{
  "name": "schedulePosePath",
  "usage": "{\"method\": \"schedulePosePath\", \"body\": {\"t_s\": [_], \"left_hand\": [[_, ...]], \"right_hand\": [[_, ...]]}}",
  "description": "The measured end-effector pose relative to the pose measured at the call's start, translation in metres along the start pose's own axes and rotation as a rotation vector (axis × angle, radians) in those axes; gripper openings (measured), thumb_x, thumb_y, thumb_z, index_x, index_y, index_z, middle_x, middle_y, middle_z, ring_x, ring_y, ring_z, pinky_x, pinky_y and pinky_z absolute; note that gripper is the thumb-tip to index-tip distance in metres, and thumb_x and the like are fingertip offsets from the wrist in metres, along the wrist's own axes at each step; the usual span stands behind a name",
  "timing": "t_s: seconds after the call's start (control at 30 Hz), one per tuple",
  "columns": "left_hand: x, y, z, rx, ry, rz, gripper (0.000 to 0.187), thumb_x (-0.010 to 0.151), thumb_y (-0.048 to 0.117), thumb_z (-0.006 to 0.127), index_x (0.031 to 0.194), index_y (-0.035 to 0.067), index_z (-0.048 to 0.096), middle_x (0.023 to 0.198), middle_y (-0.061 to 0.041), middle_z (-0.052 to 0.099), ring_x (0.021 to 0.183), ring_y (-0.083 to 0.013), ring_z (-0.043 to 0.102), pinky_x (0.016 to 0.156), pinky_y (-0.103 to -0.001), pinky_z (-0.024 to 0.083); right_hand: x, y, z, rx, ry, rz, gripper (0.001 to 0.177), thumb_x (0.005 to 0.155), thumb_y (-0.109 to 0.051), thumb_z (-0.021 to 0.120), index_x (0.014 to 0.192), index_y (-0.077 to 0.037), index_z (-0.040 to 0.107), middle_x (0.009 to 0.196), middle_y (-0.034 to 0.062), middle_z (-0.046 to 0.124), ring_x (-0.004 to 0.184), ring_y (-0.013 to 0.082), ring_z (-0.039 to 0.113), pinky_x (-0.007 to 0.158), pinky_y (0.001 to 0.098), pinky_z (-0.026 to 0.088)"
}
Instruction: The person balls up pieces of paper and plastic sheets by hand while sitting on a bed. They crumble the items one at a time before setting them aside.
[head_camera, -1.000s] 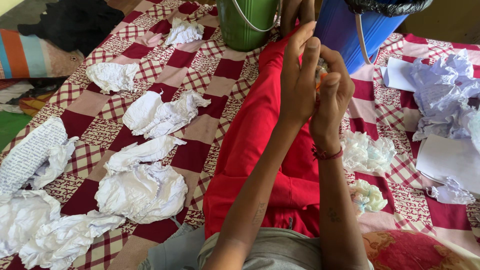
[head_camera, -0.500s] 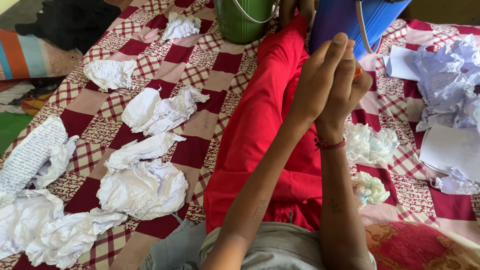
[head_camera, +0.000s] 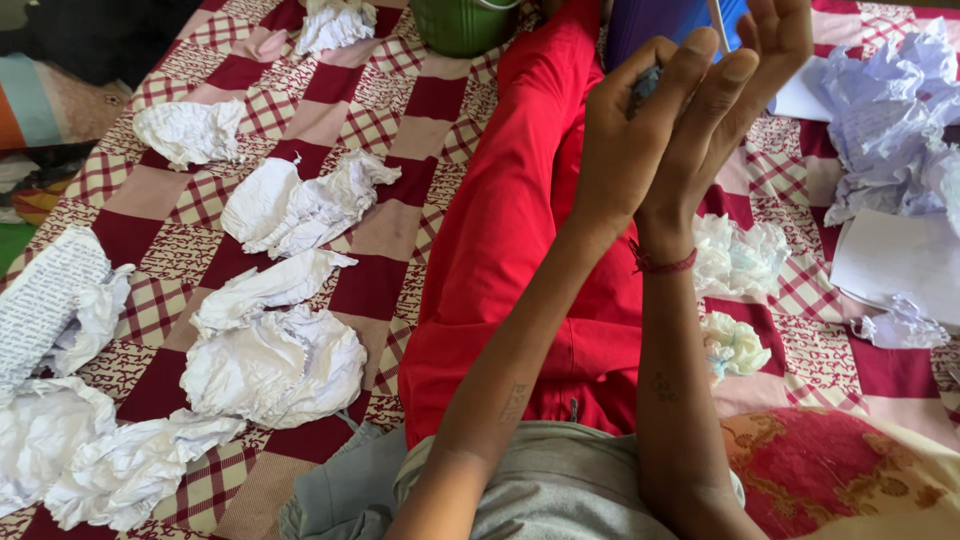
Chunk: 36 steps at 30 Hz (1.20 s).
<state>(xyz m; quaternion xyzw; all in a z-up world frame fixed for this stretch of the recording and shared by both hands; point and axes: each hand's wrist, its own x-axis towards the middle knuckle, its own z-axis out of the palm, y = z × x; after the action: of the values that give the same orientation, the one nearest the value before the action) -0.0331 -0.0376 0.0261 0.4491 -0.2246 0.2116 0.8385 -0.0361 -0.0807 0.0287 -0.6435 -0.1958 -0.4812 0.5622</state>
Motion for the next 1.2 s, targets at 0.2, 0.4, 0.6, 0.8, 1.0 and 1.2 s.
{"method": "schedulePosePath", "body": {"t_s": [0.2, 0.4, 0.6, 0.8, 1.0, 1.2], "left_hand": [[0.004, 0.005, -0.020, 0.051, -0.065, 0.020, 0.039, 0.106, 0.018, 0.067, 0.070, 0.004, 0.058, 0.060, 0.007, 0.048, 0.056, 0.0003, 0.043, 0.056, -0.022, 0.033], [0.008, 0.012, -0.037, 0.016, 0.110, 0.129, 0.035, 0.107, 0.014, 0.067, 0.075, 0.002, 0.062, 0.065, 0.005, 0.057, 0.059, -0.0019, 0.047, 0.055, -0.022, 0.035], [0.017, 0.014, -0.048, 0.204, 0.305, 0.261, 0.012, 0.096, 0.010, 0.069, 0.091, 0.004, 0.059, 0.075, 0.006, 0.054, 0.067, -0.0025, 0.047, 0.060, -0.025, 0.040], [0.018, 0.002, -0.069, 0.283, 0.258, 0.192, 0.014, 0.096, 0.006, 0.067, 0.088, 0.005, 0.056, 0.074, 0.005, 0.051, 0.067, -0.0045, 0.044, 0.059, -0.027, 0.041], [0.014, -0.007, -0.075, 0.288, 0.134, 0.018, 0.013, 0.097, 0.007, 0.066, 0.088, 0.005, 0.056, 0.074, 0.005, 0.052, 0.067, -0.0045, 0.045, 0.059, -0.027, 0.041], [0.000, -0.011, -0.071, 0.279, 0.015, -0.124, 0.013, 0.098, 0.008, 0.066, 0.089, 0.005, 0.057, 0.074, 0.005, 0.052, 0.067, -0.0045, 0.045, 0.059, -0.027, 0.040]], "right_hand": [[-0.019, 0.023, 0.000, 0.204, -0.103, 0.144, 0.073, 0.116, -0.063, 0.025, 0.161, -0.007, 0.015, 0.151, 0.0153, 0.051, 0.143, 0.0238, 0.049, 0.127, 0.0362, 0.035], [-0.041, 0.042, 0.009, 0.444, -0.308, 0.348, 0.072, 0.123, -0.058, 0.028, 0.170, -0.004, 0.012, 0.170, 0.0116, 0.031, 0.153, 0.0219, 0.031, 0.129, 0.0304, 0.027], [-0.038, 0.031, 0.021, 0.297, -0.316, 0.251, 0.061, 0.123, -0.049, 0.034, 0.162, -0.003, 0.029, 0.162, 0.0124, 0.040, 0.147, 0.0197, 0.039, 0.126, 0.0318, 0.030], [-0.032, 0.015, 0.022, 0.194, -0.298, 0.157, 0.040, 0.122, -0.038, 0.049, 0.130, 0.000, 0.051, 0.110, 0.0080, 0.062, 0.101, 0.0155, 0.057, 0.095, 0.0306, 0.048], [-0.031, 0.015, 0.019, -0.014, -0.293, 0.006, 0.024, 0.116, -0.023, 0.057, 0.113, 0.001, 0.056, 0.096, 0.0110, 0.056, 0.080, 0.0175, 0.051, 0.074, 0.0327, 0.042], [-0.037, 0.052, 0.005, -0.199, -0.137, -0.068, 0.025, 0.113, -0.022, 0.062, 0.105, 0.000, 0.053, 0.101, 0.0137, 0.053, 0.092, 0.0260, 0.055, 0.084, 0.0402, 0.042]]}}
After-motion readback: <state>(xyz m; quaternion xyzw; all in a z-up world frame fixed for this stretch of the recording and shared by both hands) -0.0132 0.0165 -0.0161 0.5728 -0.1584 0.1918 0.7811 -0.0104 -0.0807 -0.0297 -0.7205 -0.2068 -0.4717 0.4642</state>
